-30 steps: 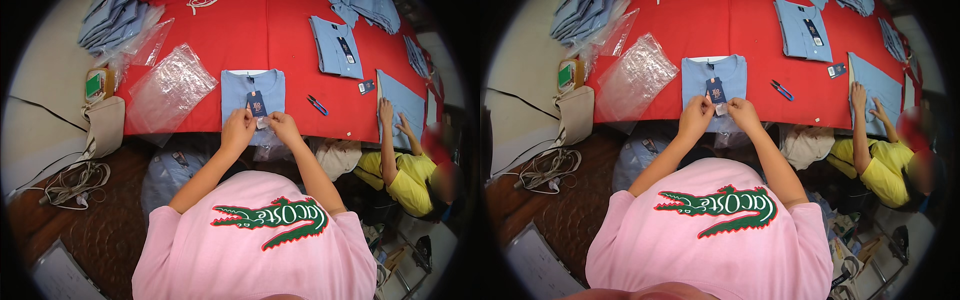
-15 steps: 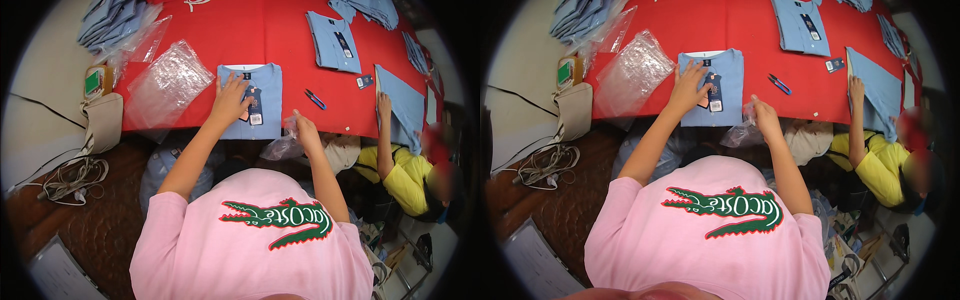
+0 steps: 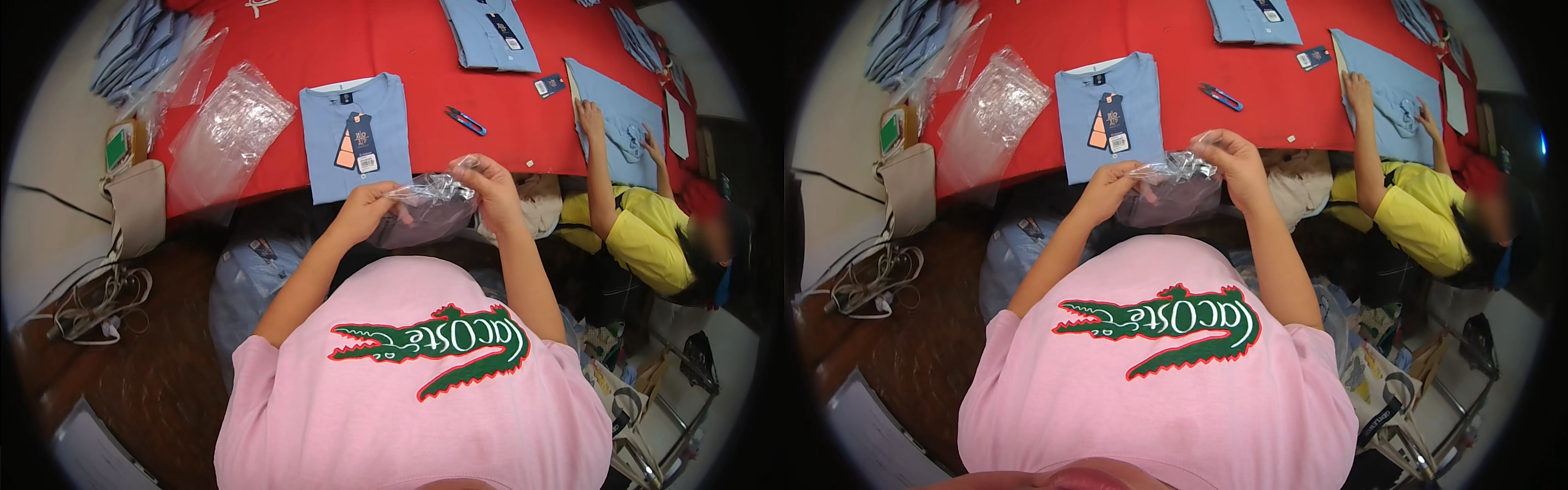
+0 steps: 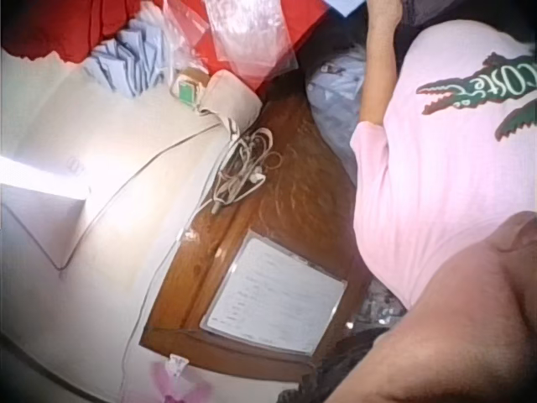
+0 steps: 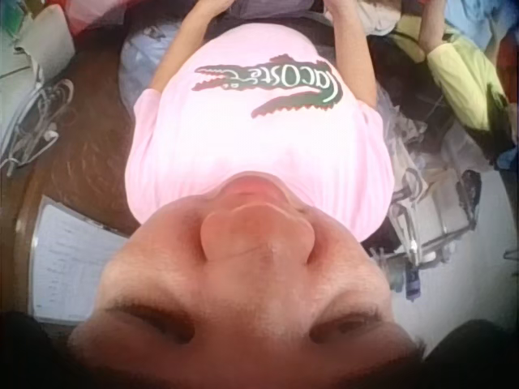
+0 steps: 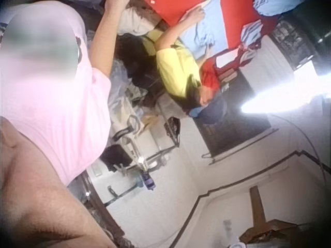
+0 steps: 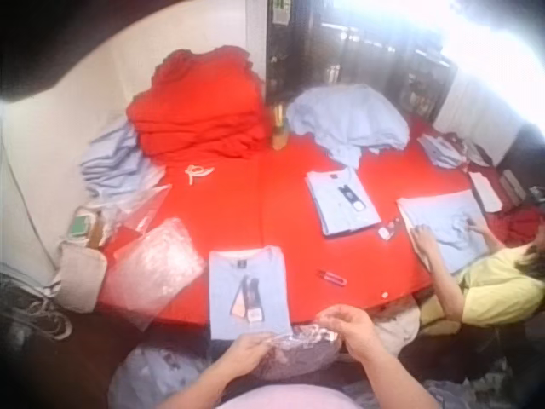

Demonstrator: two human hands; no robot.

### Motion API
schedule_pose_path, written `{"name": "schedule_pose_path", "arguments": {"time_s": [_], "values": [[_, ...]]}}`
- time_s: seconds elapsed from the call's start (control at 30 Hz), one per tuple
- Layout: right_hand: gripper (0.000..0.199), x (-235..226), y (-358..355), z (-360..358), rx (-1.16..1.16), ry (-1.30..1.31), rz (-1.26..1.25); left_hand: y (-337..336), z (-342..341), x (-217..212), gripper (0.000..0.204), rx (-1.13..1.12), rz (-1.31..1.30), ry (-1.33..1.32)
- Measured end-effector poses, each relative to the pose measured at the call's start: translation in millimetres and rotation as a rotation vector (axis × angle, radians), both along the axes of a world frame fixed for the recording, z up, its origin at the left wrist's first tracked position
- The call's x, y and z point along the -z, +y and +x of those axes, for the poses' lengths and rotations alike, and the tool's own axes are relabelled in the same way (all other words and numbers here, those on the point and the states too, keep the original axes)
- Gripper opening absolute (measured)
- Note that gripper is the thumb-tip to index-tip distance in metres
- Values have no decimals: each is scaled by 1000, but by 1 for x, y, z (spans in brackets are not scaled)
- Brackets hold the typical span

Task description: The person places a folded blue shirt into a plastic bag, seals it, and repeats the process with additional shirts at a workstation.

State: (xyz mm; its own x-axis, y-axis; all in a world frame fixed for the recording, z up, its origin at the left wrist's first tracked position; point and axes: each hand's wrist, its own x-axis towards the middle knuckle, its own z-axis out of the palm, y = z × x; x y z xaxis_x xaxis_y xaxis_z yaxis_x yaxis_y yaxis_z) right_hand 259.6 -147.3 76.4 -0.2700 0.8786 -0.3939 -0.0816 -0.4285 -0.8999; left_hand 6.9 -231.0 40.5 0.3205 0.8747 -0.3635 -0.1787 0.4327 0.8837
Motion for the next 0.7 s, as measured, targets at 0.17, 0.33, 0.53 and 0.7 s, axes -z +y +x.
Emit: {"name": "schedule_pose_path", "arguments": {"time_s": [0.17,0.33,0.53,0.7], "values": [[19,4,-16,7,148,65,-5,-36,-8,13,38,4,69,155],[24,22,-33,19,125,48,9,-67,31,2,31,-211,96,161],[28,11,-40,35,111,185,-123,-68,58,-17,27,-227,506,576],[27,-6,-41,78,119,179,376,-61,66,-20,34,-232,192,261]]}}
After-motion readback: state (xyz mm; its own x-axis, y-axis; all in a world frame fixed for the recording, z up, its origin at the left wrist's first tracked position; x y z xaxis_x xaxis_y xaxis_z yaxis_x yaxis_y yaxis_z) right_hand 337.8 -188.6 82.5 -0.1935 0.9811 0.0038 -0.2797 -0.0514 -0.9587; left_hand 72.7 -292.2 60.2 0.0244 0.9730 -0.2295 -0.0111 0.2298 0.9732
